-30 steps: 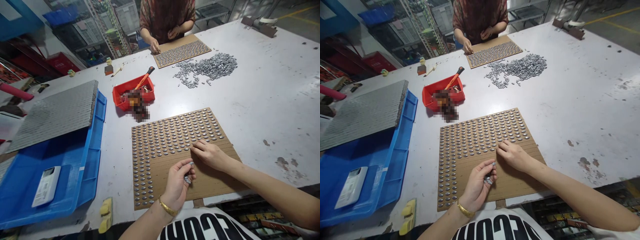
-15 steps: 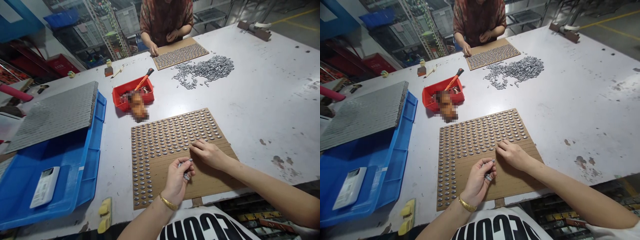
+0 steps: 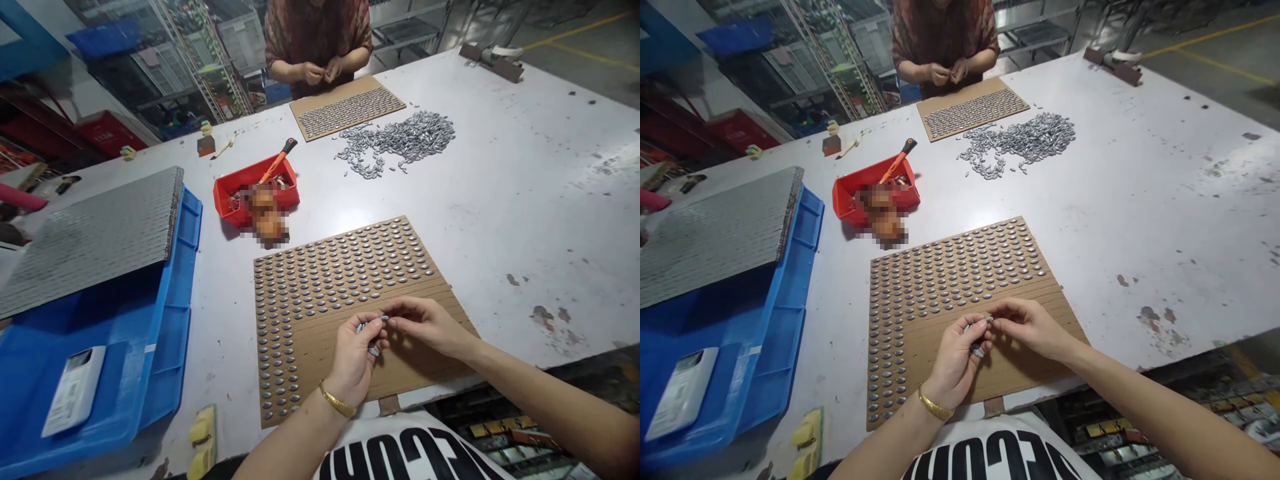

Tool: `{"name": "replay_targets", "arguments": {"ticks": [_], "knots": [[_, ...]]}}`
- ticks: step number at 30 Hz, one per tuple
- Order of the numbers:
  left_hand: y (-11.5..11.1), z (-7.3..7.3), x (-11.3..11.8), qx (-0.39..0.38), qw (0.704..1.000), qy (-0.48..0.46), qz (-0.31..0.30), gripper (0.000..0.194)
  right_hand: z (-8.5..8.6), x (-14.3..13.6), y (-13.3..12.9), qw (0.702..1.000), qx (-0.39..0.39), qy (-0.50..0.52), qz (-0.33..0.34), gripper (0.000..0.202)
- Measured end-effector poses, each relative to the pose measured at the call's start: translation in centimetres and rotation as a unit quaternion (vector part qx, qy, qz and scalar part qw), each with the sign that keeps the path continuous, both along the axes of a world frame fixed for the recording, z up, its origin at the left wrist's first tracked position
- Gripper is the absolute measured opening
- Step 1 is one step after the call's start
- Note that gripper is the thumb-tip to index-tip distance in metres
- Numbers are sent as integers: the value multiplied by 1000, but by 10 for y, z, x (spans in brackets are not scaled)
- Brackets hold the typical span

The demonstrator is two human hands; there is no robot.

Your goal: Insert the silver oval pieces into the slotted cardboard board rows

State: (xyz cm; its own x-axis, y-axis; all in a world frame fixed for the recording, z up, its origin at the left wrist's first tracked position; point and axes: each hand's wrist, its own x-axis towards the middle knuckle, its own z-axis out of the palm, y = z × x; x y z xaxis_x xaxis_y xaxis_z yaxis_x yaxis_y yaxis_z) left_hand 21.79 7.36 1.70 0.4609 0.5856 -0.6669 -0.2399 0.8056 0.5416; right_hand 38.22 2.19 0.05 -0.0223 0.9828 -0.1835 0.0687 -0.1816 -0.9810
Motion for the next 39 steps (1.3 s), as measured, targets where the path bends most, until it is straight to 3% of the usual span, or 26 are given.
{"name": "replay_targets", "arguments": {"ticks": [6,9,12,15,20,27,33,39], "knots": [[-3,-3,6,-39,998,-41,-13,25,2,-6,-3,993,98,-50,-44,19],[1,4,6,-69,996,-57,-23,21,3,0,-6,991,74,-77,-76,20],[9,15,-1,-88,994,-69,0,21,-3,16,-5,972,97,-180,-115,18],[10,19,-11,-75,993,-55,69,20,-15,31,3,935,165,-306,-73,18],[-6,12,-16,-111,992,-30,50,20,-31,36,17,881,223,-416,18,24],[-11,7,-13,-102,994,-16,22,14,-30,37,27,838,234,-488,66,25],[-9,9,-10,-100,994,-20,27,23,-29,38,31,836,207,-504,71,24],[-6,9,-7,-96,994,-32,39,29,-16,32,24,887,212,-407,49,23]]}}
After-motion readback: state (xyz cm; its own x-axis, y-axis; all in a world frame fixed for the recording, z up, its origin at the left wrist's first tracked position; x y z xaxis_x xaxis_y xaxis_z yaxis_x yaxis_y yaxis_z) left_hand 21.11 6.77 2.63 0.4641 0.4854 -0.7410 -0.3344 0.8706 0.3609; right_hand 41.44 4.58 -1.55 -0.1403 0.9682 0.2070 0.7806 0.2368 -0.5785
